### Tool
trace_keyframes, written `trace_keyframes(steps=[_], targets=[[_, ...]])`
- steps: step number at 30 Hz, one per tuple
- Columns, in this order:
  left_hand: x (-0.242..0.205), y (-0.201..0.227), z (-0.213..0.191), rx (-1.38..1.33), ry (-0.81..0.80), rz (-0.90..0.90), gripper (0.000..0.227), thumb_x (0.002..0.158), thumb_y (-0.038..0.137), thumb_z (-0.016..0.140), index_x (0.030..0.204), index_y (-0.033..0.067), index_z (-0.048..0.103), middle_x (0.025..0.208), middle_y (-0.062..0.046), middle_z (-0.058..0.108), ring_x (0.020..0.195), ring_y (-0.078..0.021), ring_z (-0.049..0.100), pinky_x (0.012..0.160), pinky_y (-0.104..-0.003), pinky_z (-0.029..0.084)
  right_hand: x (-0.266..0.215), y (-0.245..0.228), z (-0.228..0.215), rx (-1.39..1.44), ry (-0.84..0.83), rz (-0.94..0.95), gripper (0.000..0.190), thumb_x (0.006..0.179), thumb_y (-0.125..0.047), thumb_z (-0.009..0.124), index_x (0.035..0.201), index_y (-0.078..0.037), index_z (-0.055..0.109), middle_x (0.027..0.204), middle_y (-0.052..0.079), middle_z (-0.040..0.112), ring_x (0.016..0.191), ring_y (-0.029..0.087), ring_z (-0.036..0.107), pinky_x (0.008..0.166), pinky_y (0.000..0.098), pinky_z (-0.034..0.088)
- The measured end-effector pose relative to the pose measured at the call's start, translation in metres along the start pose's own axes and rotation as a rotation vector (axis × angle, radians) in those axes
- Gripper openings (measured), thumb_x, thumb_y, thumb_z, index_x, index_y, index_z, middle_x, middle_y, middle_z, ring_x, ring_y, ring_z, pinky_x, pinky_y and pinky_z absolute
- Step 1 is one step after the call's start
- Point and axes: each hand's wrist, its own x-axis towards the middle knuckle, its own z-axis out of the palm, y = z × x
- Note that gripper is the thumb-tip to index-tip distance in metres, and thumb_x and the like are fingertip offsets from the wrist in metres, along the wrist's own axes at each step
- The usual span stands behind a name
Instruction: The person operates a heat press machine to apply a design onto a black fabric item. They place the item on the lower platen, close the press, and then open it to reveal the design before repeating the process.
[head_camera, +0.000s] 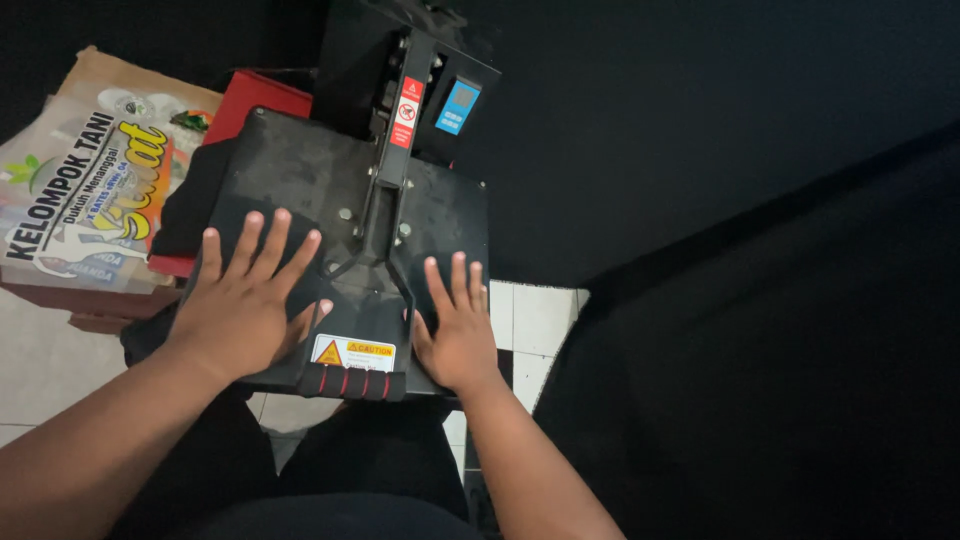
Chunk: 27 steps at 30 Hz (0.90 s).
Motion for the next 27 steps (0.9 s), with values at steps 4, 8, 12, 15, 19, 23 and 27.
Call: trace_keyframes(steps=[4,8,12,15,19,23,27], targets=[[0.006,0.000,-0.006,0.149,-0.263,-0.032,0.088,0.082,0.063,0.052,0.163,0.0503,0.018,0.174,0.009,0.013,0.160,-0.0220,0.007,0.126,-0.061,-0.012,0.002,-0.006,-0.008,-0.056,-0.184,0.065,0.065,0.104,-0.056,0.034,0.164,-0.034,0.023,0.174,0.007,0.014,0.160,0.033,0.009,0.129,0.0521,0.009],[0.007,0.006,-0.018,0.219,-0.319,-0.038,0.085,0.087,0.058,0.050,0.164,0.0473,0.016,0.173,0.008,0.016,0.160,-0.0229,0.010,0.127,-0.059,-0.011,0.003,-0.008,-0.011,-0.075,-0.215,0.089,0.066,0.103,-0.057,0.034,0.164,-0.036,0.022,0.174,0.005,0.013,0.160,0.032,0.008,0.130,0.0509,0.008],[0.003,0.000,0.000,0.249,-0.217,-0.010,0.092,0.083,0.060,0.051,0.166,0.0475,0.014,0.174,0.008,0.014,0.160,-0.0231,0.008,0.126,-0.060,-0.016,0.000,-0.009,-0.010,-0.041,-0.166,0.086,0.067,0.104,-0.053,0.040,0.165,-0.034,0.021,0.174,0.007,0.011,0.159,0.034,0.009,0.129,0.0520,0.011],[0.000,0.000,-0.002,0.137,-0.100,-0.004,0.100,0.078,0.054,0.056,0.167,0.0432,0.011,0.177,0.003,0.007,0.162,-0.0267,0.002,0.129,-0.060,-0.014,-0.002,-0.001,0.000,-0.031,-0.030,0.038,0.074,0.103,-0.047,0.048,0.166,-0.027,0.016,0.173,0.015,0.004,0.158,0.042,0.005,0.127,0.0558,0.011],[-0.003,0.022,-0.040,0.610,-0.091,-0.074,0.092,0.085,0.074,0.039,0.169,0.0441,0.014,0.178,0.003,0.009,0.162,-0.0278,0.000,0.126,-0.055,-0.014,-0.005,0.004,0.009,-0.003,0.116,-0.023,0.079,0.103,-0.043,0.054,0.167,-0.018,0.015,0.172,0.025,-0.003,0.156,0.051,-0.003,0.125,0.0611,0.007],[0.000,-0.001,-0.008,0.000,-0.056,0.013,0.104,0.076,0.054,0.057,0.167,0.0373,0.009,0.178,-0.005,-0.004,0.162,-0.0330,-0.007,0.127,-0.062,-0.012,-0.003,0.006,0.014,-0.006,0.114,-0.026,0.081,0.102,-0.040,0.057,0.167,-0.018,0.015,0.171,0.026,-0.003,0.156,0.051,-0.003,0.126,0.0614,0.009],[0.003,0.000,-0.010,0.108,-0.157,0.009,0.103,0.079,0.062,0.052,0.168,0.0401,0.003,0.177,-0.002,-0.005,0.161,-0.0312,-0.009,0.124,-0.062,-0.018,-0.003,0.004,0.010,0.016,0.093,-0.018,0.078,0.103,-0.039,0.056,0.167,-0.022,0.014,0.172,0.022,-0.001,0.157,0.048,-0.002,0.126,0.0593,0.012]])
